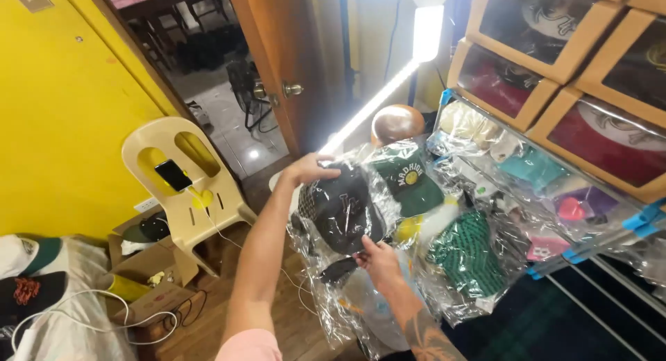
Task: The person places several hats into plastic bags by hand, smooths the bags to remove air, and sets them aside.
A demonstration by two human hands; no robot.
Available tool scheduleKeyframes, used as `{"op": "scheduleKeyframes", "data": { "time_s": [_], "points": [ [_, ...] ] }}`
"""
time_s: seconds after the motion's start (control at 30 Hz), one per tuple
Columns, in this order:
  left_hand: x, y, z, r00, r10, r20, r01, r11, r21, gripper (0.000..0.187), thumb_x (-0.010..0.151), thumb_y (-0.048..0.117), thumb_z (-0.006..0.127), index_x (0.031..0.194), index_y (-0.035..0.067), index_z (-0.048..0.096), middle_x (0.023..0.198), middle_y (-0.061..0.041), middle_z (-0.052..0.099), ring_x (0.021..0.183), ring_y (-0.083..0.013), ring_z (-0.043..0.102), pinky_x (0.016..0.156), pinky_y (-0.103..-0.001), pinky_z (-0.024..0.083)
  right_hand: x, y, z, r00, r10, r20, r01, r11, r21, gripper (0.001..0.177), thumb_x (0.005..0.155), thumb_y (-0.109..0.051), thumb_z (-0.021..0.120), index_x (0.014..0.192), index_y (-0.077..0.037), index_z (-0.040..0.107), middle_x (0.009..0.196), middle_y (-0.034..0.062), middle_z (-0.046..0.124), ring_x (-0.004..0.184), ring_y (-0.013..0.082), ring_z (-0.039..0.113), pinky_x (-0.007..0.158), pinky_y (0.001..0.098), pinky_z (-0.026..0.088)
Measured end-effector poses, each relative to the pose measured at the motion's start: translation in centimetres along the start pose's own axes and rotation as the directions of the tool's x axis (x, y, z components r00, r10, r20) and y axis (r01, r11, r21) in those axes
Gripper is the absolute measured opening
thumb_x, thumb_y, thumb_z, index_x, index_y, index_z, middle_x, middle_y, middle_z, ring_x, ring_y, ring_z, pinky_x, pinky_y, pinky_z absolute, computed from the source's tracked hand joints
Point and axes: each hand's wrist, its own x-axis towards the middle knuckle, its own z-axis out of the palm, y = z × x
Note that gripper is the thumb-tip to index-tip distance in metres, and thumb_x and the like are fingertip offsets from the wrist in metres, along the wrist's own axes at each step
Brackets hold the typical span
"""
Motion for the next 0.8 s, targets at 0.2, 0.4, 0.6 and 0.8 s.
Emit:
{"op": "scheduleKeyframes", "data": {
  "time_s": [0.2,0.4,0.6,0.8],
  "points": [
    [3.7,-5.9,5.3,0.979,-0.186,-0.088,0.194,0.977,0.086,0.097,0.084,0.072,0.055,0.157,0.01,0.04,0.164,-0.013,0.038,0.146,-0.0351,0.044,0.119,-0.049,0.036,1.9,0.9,3.1,0.935,0.263,-0.239,-0.293,0.951,-0.096,0.036,0.101,-0.019,0.067,0.115,0.011,0.055,0.116,0.0219,0.063,0.082,0.0341,0.076,0.067,0.0308,0.065],
    [2.8,-5.0,4.3,0.922,-0.084,-0.377,0.046,0.993,-0.108,0.058,0.079,0.054,0.076,0.117,0.01,0.072,0.135,-0.01,0.068,0.124,-0.0262,0.064,0.102,-0.042,0.05,-1.0,-2.5,5.9,0.943,0.272,-0.192,-0.304,0.938,-0.169,0.04,0.104,-0.021,0.062,0.127,0.01,0.052,0.112,0.018,0.055,0.085,0.0273,0.074,0.076,0.0265,0.066],
    [1.9,-5.1,7.5,0.908,-0.128,-0.398,0.199,0.97,0.142,0.063,0.101,0.058,0.042,0.147,0.016,0.05,0.145,-0.016,0.054,0.135,-0.0359,0.051,0.116,-0.066,0.027,-1.4,-2.1,4.3,0.942,0.153,-0.3,-0.271,0.873,-0.406,0.035,0.097,-0.03,0.071,0.102,0.003,0.062,0.093,0.0139,0.068,0.069,0.0314,0.079,0.059,0.0304,0.061],
    [-2.9,-1.5,15.8,0.64,0.384,-0.666,-0.225,0.922,0.316,0.057,0.102,0.05,0.04,0.135,0.009,0.063,0.125,-0.016,0.064,0.12,-0.0343,0.056,0.107,-0.055,0.034,-9.4,-3.4,-1.6,0.984,0.015,-0.175,-0.081,0.921,-0.381,0.02,0.096,-0.02,0.063,0.094,-0.001,0.07,0.079,0.0099,0.069,0.062,0.0198,0.071,0.059,0.0302,0.059]
  ]
}}
